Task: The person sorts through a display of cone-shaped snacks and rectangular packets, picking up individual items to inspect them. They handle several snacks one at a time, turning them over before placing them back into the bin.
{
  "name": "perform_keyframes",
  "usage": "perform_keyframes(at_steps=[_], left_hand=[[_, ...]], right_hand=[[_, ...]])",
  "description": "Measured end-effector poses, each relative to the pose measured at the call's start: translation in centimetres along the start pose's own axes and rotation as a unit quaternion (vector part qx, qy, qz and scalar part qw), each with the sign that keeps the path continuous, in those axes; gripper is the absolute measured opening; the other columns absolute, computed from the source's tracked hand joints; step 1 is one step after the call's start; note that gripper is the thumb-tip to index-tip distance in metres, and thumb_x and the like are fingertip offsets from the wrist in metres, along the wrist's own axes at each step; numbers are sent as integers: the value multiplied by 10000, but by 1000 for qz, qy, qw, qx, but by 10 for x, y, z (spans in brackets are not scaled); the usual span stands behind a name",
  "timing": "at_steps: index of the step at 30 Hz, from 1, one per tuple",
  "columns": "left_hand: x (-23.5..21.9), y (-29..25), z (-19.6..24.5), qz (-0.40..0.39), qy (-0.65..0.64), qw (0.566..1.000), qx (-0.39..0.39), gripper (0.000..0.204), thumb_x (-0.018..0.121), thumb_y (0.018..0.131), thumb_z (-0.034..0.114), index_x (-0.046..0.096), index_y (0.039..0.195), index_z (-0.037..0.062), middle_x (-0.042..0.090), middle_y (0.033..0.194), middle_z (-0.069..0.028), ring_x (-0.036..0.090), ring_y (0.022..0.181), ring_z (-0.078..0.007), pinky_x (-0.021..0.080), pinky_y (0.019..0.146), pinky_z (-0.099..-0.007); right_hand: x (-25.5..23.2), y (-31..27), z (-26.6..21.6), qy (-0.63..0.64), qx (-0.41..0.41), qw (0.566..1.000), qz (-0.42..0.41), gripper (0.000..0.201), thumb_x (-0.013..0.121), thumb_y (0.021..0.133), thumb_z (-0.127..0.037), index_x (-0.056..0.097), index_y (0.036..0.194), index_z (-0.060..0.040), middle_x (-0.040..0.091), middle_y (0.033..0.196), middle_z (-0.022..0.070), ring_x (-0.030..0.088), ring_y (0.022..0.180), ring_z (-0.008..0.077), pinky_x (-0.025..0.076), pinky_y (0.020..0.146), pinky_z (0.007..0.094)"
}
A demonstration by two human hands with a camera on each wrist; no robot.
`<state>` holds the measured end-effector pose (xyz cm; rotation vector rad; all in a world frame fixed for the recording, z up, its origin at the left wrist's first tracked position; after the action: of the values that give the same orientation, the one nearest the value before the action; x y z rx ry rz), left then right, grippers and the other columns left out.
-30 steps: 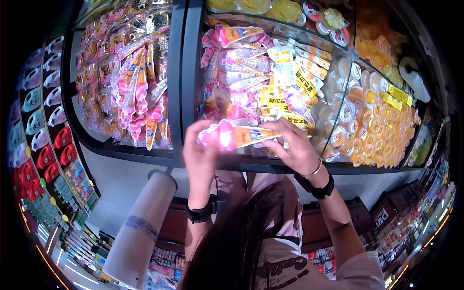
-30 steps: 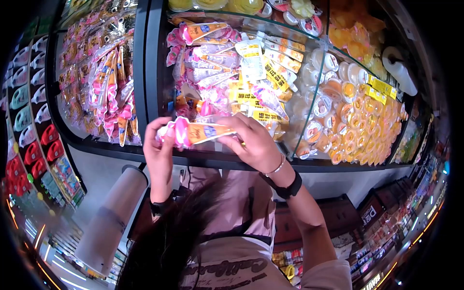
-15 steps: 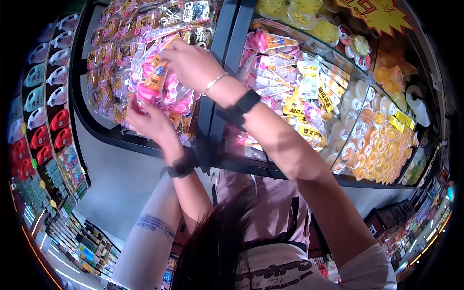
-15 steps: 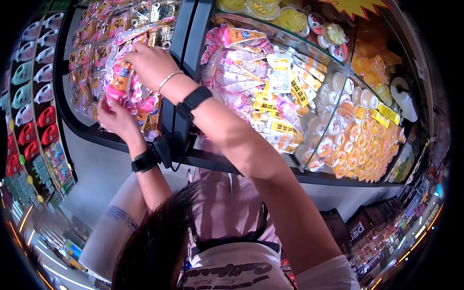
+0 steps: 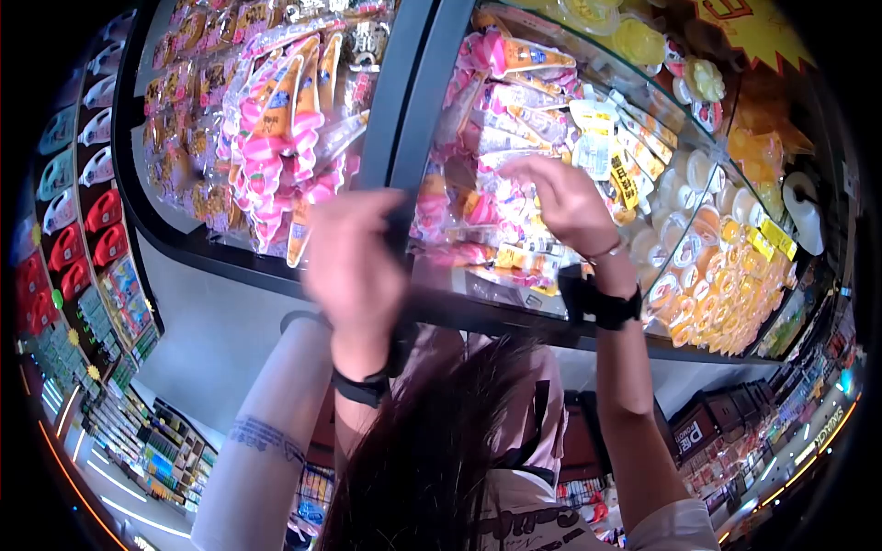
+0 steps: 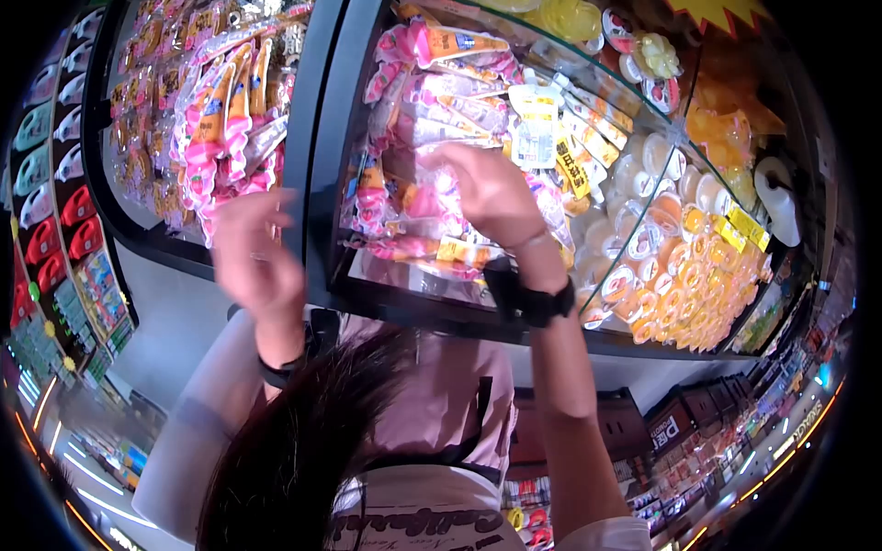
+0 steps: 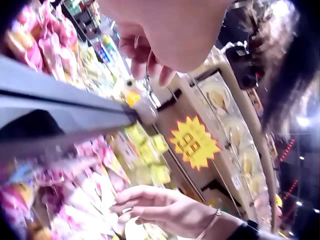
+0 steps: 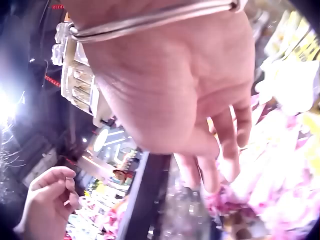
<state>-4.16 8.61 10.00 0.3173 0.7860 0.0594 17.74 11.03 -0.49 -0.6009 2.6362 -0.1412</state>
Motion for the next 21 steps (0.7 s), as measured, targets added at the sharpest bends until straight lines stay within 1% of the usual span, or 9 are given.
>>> perform_keyframes(at_steps=[2, 4, 5, 7, 13, 16, 19, 20, 21], left_hand=[[45, -8, 19, -102, -93, 990, -15, 299, 496, 743, -141, 641, 956, 10, 594, 880, -146, 583, 768, -312, 486, 698, -374], [110, -42, 18, -314, -117, 922, -193, 311, 491, 775, -118, 617, 1029, 9, 601, 931, -195, 616, 917, -376, 500, 751, -421], [142, -68, 11, -424, -73, 887, -167, 277, 530, 800, -52, 633, 1038, 45, 606, 989, -185, 623, 966, -370, 505, 780, -454], [183, -111, 6, -531, 34, 845, -54, 229, 572, 809, 10, 647, 1026, 6, 628, 1041, -184, 654, 886, -345, 523, 759, -446], [206, -113, 11, -667, 56, 743, -21, 339, 753, 737, 226, 679, 1051, 121, 600, 1091, -134, 606, 1038, -304, 509, 830, -430], [204, -104, 15, -622, -27, 782, -34, 393, 773, 730, 285, 663, 1021, 45, 588, 1089, -164, 617, 1009, -325, 497, 826, -450], [188, -75, 27, -547, -110, 826, -74, 351, 739, 801, 251, 643, 1018, -8, 646, 1027, -165, 658, 868, -290, 508, 782, -410], [180, -64, 27, -518, -155, 834, -111, 332, 727, 824, 241, 644, 1028, -7, 667, 994, -150, 663, 834, -256, 512, 767, -382], [172, -51, 29, -485, -200, 839, -146, 313, 716, 846, 231, 645, 1038, -5, 687, 961, -136, 668, 800, -221, 516, 753, -355]], right_hand=[[9, -54, 39, 2, 26, 997, -66, 231, 576, 862, -22, 627, 1086, -35, 670, 1034, 139, 651, 966, 309, 513, 855, 358], [25, -91, 64, -43, 62, 989, -128, 217, 638, 837, -47, 622, 1053, -55, 655, 1000, 121, 643, 919, 304, 513, 796, 364], [33, -108, 75, -57, 125, 973, -183, 223, 677, 813, -62, 618, 1028, -67, 639, 1002, 108, 636, 898, 303, 509, 764, 372], [41, -124, 73, -138, 20, 981, -134, 305, 779, 689, -107, 603, 938, -97, 552, 1014, 71, 599, 851, 308, 493, 712, 402], [56, -134, 85, -204, 82, 961, -170, 135, 641, 804, -80, 608, 934, -76, 536, 890, 98, 576, 863, 318, 480, 747, 417], [27, -121, 62, -20, 37, 991, -126, 82, 588, 874, -68, 591, 952, -44, 552, 888, 108, 594, 838, 288, 479, 757, 392], [-3, -113, 43, 75, 146, 986, -21, 155, 604, 900, -158, 598, 1015, -55, 603, 924, 120, 612, 831, 283, 488, 751, 366], [-8, -115, 39, 205, 190, 960, -4, 271, 641, 901, -189, 575, 1116, -38, 620, 1062, 134, 624, 918, 259, 489, 820, 344], [-17, -114, 27, 190, 158, 969, 23, 301, 647, 897, -185, 559, 1143, -34, 622, 1065, 136, 626, 943, 258, 488, 836, 343]])
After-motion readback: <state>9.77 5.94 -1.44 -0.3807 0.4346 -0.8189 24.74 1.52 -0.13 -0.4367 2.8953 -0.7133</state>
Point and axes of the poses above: each hand's wrist, its own y-axis towards the middle knuckle, its own x-axis out of the palm, z = x × y, the point moved 6 cm from there along y, towards the middle knuckle
